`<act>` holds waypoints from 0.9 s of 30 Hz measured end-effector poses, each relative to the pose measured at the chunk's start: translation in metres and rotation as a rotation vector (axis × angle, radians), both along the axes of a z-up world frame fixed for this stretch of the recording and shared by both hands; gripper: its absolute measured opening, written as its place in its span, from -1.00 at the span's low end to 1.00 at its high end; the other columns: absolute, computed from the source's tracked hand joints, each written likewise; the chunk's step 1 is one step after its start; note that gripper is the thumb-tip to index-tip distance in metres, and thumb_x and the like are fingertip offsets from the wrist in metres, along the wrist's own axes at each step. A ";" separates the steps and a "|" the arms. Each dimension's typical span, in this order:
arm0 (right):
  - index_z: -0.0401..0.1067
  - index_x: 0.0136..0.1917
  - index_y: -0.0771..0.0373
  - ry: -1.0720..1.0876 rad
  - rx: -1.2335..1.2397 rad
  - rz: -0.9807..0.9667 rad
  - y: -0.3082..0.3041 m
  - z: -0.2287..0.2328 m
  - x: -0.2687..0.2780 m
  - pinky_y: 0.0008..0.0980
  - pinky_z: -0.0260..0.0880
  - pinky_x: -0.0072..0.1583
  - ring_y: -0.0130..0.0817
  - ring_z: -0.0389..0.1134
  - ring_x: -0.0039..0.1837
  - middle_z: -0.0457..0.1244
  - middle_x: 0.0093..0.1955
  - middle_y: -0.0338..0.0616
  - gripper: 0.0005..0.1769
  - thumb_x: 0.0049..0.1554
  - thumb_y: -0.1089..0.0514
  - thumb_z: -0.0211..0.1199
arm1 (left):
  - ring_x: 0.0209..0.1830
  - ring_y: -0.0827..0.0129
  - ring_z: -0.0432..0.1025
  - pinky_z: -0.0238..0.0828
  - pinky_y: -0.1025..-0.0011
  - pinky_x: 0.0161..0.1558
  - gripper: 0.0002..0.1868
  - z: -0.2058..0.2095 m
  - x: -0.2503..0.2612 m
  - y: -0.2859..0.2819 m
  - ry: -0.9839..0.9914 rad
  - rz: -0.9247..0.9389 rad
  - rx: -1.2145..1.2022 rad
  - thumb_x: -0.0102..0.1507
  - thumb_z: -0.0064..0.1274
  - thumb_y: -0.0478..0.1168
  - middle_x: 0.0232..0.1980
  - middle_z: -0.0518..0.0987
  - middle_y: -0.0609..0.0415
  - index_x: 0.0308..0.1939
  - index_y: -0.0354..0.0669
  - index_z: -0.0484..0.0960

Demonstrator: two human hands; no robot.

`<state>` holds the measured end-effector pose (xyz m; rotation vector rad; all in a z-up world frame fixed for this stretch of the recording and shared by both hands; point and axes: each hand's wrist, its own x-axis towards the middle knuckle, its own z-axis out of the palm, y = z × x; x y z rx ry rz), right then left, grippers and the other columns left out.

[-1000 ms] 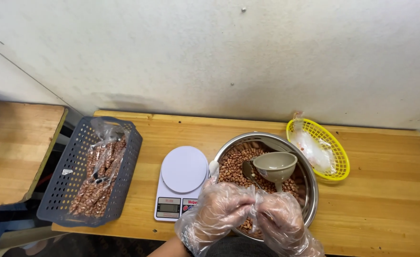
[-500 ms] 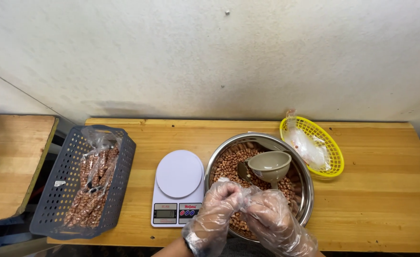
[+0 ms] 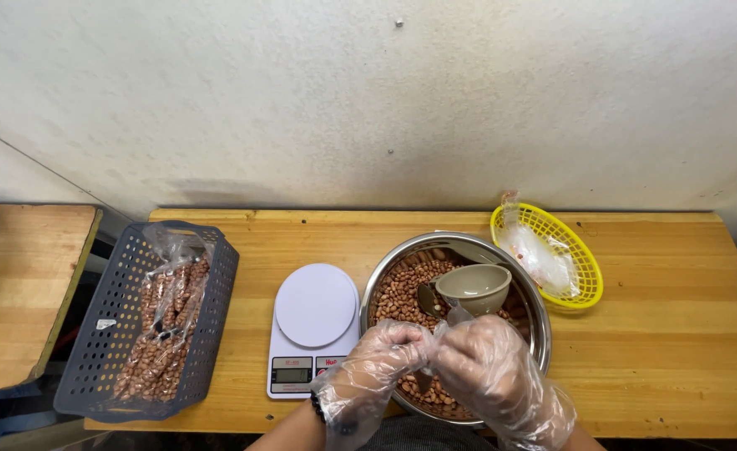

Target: The person fills small plastic bags with peanuts using a funnel and a scoop, weighs the bags on a digital scale, and twists the tops of the bags to seal them.

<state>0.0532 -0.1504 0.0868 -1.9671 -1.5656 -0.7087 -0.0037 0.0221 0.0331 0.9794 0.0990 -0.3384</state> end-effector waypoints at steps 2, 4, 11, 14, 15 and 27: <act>0.46 0.12 0.19 0.316 0.345 0.204 0.005 -0.036 0.010 -0.60 0.12 -0.54 -0.71 0.09 -0.56 0.47 -0.17 -0.29 -0.74 0.31 0.19 -0.04 | -0.50 0.40 0.41 0.36 0.50 -0.45 -0.78 -0.010 0.001 0.000 0.031 -0.080 0.051 0.32 0.16 -0.25 -0.41 0.54 0.00 -0.39 -0.29 0.59; 0.45 -0.06 0.28 0.893 0.422 0.261 -0.003 -0.036 -0.001 -0.52 0.34 -0.45 -0.50 0.26 -0.47 0.41 -0.26 -0.15 -0.80 0.31 0.19 0.04 | -0.38 0.26 0.52 0.46 0.42 -0.24 -0.84 0.001 -0.001 -0.004 0.091 -0.091 0.050 0.30 0.13 -0.27 -0.35 0.60 -0.05 -0.37 -0.23 0.56; 0.44 -0.27 0.32 1.702 0.885 -0.094 -0.003 -0.040 -0.017 -0.38 0.29 -0.37 -0.34 0.28 -0.33 0.26 -0.33 -0.10 -0.77 0.10 0.15 0.38 | -0.03 0.18 0.58 0.53 0.31 0.16 -0.61 0.031 -0.006 -0.005 0.264 -0.103 -0.108 0.21 0.17 -0.31 -0.10 0.69 -0.13 0.09 -0.46 0.64; 0.45 -0.23 0.31 1.650 0.924 -0.118 -0.004 -0.048 -0.018 -0.33 0.31 -0.45 -0.26 0.31 -0.39 0.32 -0.30 -0.01 -0.68 0.06 0.01 0.43 | -0.12 0.33 0.54 0.48 0.45 0.06 -0.52 0.038 -0.011 -0.006 0.274 -0.092 -0.091 0.11 0.05 -0.45 -0.13 0.69 -0.03 0.14 -0.36 0.67; 0.45 -0.23 0.31 1.650 0.924 -0.116 -0.007 -0.058 -0.018 -0.33 0.31 -0.45 -0.26 0.31 -0.39 0.32 -0.30 -0.01 -0.68 0.06 0.01 0.43 | -0.12 0.33 0.54 0.48 0.45 0.06 -0.52 0.030 -0.010 -0.007 0.274 -0.090 -0.090 0.11 0.05 -0.45 -0.13 0.69 -0.03 0.14 -0.36 0.67; 0.40 -0.20 0.43 1.584 0.943 0.041 -0.006 -0.049 -0.024 -0.35 0.39 -0.52 -0.24 0.32 -0.45 0.28 -0.36 0.06 -0.90 0.13 0.36 0.28 | -0.30 0.47 0.50 0.29 0.56 -0.19 -0.64 0.000 -0.008 -0.013 0.050 -0.163 0.061 0.29 0.10 0.03 -0.32 0.67 0.06 -0.19 -0.23 0.72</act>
